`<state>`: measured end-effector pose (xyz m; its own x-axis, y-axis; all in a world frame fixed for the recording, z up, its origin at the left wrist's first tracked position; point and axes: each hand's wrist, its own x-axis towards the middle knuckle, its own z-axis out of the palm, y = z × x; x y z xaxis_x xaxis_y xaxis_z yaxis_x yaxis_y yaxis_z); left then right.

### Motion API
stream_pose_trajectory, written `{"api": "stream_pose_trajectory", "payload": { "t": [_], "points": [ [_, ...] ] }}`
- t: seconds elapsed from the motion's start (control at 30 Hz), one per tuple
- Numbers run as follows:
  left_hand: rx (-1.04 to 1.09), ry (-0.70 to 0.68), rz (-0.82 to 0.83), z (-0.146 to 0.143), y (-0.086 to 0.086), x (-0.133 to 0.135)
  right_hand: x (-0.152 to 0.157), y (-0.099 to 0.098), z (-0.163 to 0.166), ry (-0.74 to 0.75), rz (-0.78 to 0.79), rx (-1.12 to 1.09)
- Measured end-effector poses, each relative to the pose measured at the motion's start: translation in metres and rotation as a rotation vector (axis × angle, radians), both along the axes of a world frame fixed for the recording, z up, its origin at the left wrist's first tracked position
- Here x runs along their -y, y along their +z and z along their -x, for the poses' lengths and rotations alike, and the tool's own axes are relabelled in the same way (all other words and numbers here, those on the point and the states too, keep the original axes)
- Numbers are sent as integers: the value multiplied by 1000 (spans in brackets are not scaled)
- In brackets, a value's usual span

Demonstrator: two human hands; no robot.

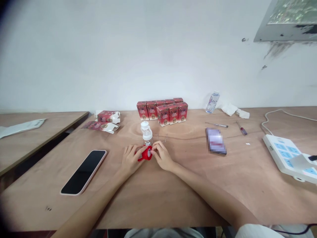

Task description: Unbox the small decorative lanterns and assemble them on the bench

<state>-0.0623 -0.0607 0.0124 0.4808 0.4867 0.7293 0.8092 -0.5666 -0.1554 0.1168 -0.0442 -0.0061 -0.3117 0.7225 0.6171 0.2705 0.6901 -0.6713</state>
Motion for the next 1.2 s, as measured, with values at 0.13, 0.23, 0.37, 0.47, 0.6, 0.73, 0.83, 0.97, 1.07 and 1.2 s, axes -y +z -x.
{"api": "stream_pose_trajectory", "payload": {
  "t": [0.13,0.23,0.37,0.47,0.6,0.73,0.83,0.97,1.07,1.2],
  "points": [
    [133,120,26,11,-2,-7,-22,-3,-14,-191,-4,93],
    [244,153,60,18,-2,-13,-48,-6,-30,-307,-2,222],
    [268,94,94,16,-4,-13,-72,-11,-40,-332,-20,315],
    [299,26,131,9,-7,-9,-74,-15,-39,-338,-48,358],
    [318,-74,217,3,-11,-4,-61,-14,-35,-323,-107,353],
    [306,-86,239,4,-12,-5,-38,-6,-25,-265,-291,205],
    [286,-80,261,4,-12,-6,-20,-3,-13,-183,-462,57],
    [280,-79,258,2,-12,-5,-7,-2,-2,-128,-477,39],
    [257,-79,261,0,-11,-3,-6,-2,0,-120,-409,51],
    [227,-60,253,0,-10,-2,-4,0,0,-74,-236,10]
  ]
}}
